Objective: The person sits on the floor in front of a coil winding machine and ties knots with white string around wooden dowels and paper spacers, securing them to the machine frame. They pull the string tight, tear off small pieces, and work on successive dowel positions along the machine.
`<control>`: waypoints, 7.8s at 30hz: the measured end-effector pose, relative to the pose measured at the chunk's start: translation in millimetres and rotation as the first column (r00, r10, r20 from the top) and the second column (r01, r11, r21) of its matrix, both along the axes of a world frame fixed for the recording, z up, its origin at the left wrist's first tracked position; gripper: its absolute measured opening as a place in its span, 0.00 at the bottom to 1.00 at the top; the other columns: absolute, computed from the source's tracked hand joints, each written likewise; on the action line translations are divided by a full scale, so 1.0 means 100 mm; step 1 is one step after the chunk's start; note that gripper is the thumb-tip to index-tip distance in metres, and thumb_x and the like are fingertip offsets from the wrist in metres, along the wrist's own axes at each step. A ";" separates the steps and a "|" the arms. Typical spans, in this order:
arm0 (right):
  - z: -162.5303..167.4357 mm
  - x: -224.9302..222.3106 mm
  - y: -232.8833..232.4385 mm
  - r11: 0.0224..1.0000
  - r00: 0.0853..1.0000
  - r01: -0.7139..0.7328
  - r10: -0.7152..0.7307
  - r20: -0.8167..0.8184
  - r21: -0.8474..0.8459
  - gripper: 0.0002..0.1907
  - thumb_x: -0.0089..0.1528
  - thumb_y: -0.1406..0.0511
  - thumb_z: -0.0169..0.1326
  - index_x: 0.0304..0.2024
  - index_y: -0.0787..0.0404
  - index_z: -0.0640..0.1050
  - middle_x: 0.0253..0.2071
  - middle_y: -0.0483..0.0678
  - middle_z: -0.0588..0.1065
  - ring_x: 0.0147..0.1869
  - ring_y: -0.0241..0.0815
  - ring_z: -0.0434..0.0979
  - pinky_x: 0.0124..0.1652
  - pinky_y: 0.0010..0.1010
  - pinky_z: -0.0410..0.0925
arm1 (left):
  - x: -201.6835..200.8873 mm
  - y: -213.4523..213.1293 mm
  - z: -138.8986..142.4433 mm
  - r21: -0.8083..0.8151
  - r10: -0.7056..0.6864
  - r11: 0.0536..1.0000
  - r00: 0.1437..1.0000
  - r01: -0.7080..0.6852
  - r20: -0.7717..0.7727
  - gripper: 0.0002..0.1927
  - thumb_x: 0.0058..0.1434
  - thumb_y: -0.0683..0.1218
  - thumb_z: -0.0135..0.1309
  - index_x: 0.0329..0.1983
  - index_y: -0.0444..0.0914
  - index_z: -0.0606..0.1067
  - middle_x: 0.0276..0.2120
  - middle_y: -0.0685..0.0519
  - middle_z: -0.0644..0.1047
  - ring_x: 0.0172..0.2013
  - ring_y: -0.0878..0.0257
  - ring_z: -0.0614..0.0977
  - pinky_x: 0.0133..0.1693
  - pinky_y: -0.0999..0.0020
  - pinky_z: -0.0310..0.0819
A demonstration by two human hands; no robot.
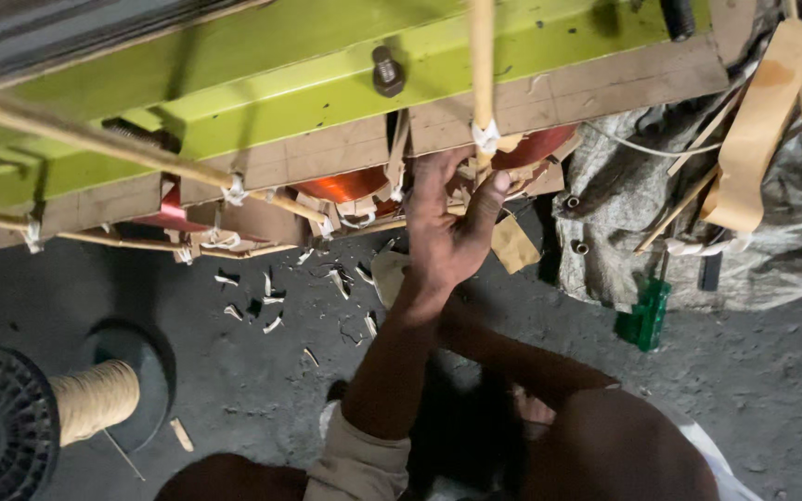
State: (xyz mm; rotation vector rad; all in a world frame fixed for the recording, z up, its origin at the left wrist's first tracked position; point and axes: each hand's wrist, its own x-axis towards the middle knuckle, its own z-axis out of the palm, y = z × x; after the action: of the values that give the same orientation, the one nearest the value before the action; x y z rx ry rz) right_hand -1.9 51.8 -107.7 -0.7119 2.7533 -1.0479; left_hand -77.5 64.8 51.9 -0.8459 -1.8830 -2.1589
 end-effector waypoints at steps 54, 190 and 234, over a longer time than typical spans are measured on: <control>1.25 -0.09 1.36 0.868 0.643 0.370 -0.497 -0.583 -0.332 0.51 0.60 0.67 0.66 0.77 0.68 0.51 0.55 0.59 0.77 0.47 0.55 0.81 0.43 0.43 0.74 | -0.07 -0.20 0.10 -0.107 -0.213 0.971 0.977 0.214 0.026 0.32 0.60 0.29 0.47 0.67 0.35 0.57 0.55 0.48 0.71 0.53 0.63 0.75 0.54 0.72 0.73; 0.97 0.55 1.44 0.757 0.757 0.413 -0.594 -0.271 -0.506 0.19 0.58 0.77 0.54 0.53 0.67 0.78 0.55 0.64 0.74 0.42 0.45 0.81 0.39 0.33 0.74 | -0.17 0.52 -0.28 0.692 -0.017 0.678 0.936 -0.247 0.351 0.06 0.75 0.40 0.55 0.42 0.31 0.75 0.34 0.48 0.80 0.34 0.63 0.78 0.38 0.67 0.72; 0.51 0.67 0.46 0.951 0.832 -0.166 -0.007 -0.555 -0.261 0.06 0.62 0.68 0.65 0.40 0.58 0.80 0.48 0.51 0.77 0.43 0.46 0.80 0.60 0.58 0.71 | 1.04 -2.34 -1.32 -0.036 -0.118 0.904 0.331 0.427 0.936 0.16 0.62 0.44 0.63 0.48 0.29 0.79 0.32 0.51 0.82 0.31 0.64 0.83 0.34 0.66 0.80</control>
State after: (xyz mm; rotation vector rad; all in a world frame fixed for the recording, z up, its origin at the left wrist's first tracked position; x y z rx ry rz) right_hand 64.8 97.9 -57.2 -1.3593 3.0030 -1.4567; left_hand 26.0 -169.4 -80.4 0.2469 -2.7313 -3.0058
